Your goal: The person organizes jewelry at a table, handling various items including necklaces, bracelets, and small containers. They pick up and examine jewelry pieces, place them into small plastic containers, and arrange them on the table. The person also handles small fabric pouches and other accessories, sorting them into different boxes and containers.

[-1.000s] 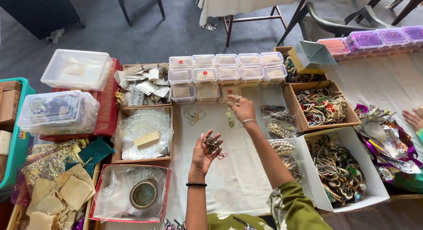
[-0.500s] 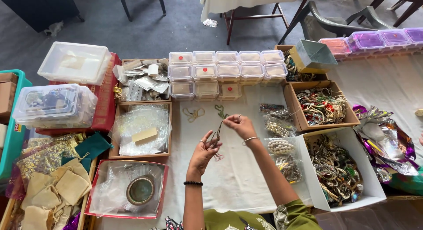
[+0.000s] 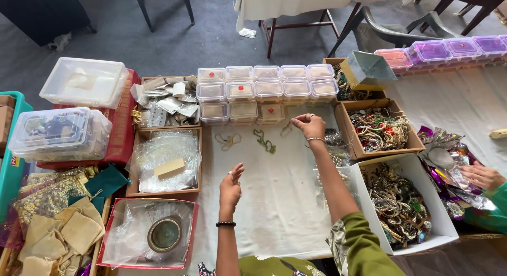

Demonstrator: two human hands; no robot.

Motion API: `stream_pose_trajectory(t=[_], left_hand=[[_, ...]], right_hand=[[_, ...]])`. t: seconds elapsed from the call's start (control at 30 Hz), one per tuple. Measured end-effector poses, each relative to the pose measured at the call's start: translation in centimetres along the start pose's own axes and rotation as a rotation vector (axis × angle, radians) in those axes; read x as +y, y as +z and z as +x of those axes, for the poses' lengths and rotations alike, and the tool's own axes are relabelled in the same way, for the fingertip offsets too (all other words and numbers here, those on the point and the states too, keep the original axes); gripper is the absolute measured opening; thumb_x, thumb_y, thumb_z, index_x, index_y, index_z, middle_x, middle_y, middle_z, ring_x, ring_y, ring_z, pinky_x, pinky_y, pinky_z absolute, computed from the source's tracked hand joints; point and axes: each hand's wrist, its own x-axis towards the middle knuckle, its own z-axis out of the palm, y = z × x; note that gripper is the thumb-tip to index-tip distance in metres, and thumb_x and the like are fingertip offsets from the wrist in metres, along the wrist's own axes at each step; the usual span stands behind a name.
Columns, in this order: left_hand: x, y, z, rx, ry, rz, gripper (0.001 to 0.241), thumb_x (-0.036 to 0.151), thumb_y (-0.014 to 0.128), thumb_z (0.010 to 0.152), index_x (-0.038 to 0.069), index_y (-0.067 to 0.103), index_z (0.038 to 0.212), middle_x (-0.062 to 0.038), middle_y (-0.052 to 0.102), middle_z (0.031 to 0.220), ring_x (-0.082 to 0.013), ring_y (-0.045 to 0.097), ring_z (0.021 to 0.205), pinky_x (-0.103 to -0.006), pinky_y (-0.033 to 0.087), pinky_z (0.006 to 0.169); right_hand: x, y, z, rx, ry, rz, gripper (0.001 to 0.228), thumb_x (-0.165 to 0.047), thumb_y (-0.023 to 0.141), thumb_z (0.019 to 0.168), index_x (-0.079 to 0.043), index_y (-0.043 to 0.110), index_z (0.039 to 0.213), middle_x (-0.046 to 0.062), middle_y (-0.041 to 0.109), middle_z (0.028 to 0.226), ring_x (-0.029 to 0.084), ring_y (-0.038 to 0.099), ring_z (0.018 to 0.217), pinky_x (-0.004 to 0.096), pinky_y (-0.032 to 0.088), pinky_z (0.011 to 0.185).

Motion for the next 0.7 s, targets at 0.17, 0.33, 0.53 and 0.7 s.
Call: stream_pose_trajectory(t=[0.17,0.33,0.53,0.7], left_hand=[[6.8,1.4,-3.0,0.023,0.107,0.388,0.075,-0.024,0.036,0.08,0.016,0.065,0.136,-0.005,0.07,0.136,-0.017,0.065,0.122,-0.0297,0.051,0.096],[6.3,2.9,-2.5,-0.191,0.341,0.164,0.061,-0.022,0.043,0.087,0.01,0.069,0.131,-0.009,0.075,0.126,-0.0166,0.069,0.119,-0.027,0.053,0.102],[9.5,2.6,-4.5,-0.207,0.28,0.122,0.059,-0.021,0.048,0.086,0.012,0.066,0.132,-0.006,0.072,0.125,-0.0163,0.068,0.115,-0.0314,0.055,0.1],[6.5,3.1,-3.6,-0.138,0.369,0.267,0.057,-0.02,0.052,0.082,0.01,0.067,0.129,-0.011,0.07,0.125,-0.0204,0.068,0.114,-0.0331,0.058,0.095]], right_hand=[[2.9,1.9,-3.2,-0.047,-0.011,-0.127,0.046,-0.019,0.089,0.075,-0.015,0.076,0.119,0.006,0.076,0.117,0.019,0.072,0.103,0.032,0.059,0.084],[5.0,6.0,-12.3,-0.758,-0.082,0.121,0.055,-0.017,0.086,0.075,-0.019,0.065,0.126,-0.003,0.061,0.138,0.016,0.057,0.127,0.036,0.053,0.099],[8.0,7.4,-15.0,-0.718,0.019,0.492,0.02,-0.017,0.08,0.09,-0.001,0.077,0.102,0.007,0.072,0.13,0.019,0.067,0.119,0.035,0.054,0.103],[2.9,3.0,-16.9,-0.665,-0.005,0.404,0.019,-0.017,0.077,0.088,-0.005,0.081,0.103,0.006,0.077,0.12,0.016,0.071,0.108,0.032,0.057,0.095]])
